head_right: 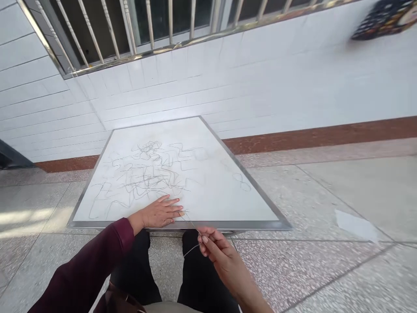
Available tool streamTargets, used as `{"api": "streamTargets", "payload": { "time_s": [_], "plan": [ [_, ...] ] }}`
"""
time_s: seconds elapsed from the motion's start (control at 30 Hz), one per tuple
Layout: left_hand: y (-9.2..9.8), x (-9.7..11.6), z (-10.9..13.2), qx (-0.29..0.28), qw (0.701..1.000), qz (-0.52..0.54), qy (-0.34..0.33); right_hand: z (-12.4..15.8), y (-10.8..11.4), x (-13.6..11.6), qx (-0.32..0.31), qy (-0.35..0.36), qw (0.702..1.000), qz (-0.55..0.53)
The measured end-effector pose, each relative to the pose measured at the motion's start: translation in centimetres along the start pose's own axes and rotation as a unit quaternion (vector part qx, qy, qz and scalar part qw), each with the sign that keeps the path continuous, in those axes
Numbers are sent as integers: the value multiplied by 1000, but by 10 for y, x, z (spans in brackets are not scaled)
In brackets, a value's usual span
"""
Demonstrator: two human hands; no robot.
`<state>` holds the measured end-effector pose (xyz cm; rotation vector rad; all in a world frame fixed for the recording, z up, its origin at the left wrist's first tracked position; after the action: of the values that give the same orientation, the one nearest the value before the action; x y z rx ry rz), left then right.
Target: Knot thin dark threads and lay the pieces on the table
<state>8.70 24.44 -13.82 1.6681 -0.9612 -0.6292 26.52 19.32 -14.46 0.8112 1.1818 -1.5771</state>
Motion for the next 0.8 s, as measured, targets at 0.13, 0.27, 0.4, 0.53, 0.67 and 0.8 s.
{"api": "streamTargets", "payload": {
  "time_s": [0.13, 0.27, 0.4, 0.53, 0.67, 0.8],
  "plan": [
    [-1, 1, 3, 17, 1000, 22, -15, -3, 4, 13, 12, -23, 999, 27],
    [-1, -1, 3, 5, 997, 46, -58, -6, -1, 22, 26, -39, 998, 49],
    [4, -27, 6, -5, 996, 49, -69, -5, -12, 28, 24, -49, 996, 70],
    [18, -65, 10, -9, 999, 46, -22, -3, -22, 26, 12, -50, 996, 76],
    [64, -87, 11, 58, 993, 75, 64, -1, -32, 21, -7, -51, 996, 68],
    [120, -95, 28, 61, 986, 56, 143, 4, -36, 19, -23, -38, 997, 57]
  ]
}}
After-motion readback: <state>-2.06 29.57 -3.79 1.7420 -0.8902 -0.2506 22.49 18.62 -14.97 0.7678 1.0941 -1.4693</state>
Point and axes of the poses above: each hand's wrist, its own z-axis away from the middle knuckle, its own y-axis out of the back of the hand, x = y × z, the point moved 8 cm from there along -z, towards the middle knuckle, and after that the axes turned 9 degrees about x, right-handed, at the moved point
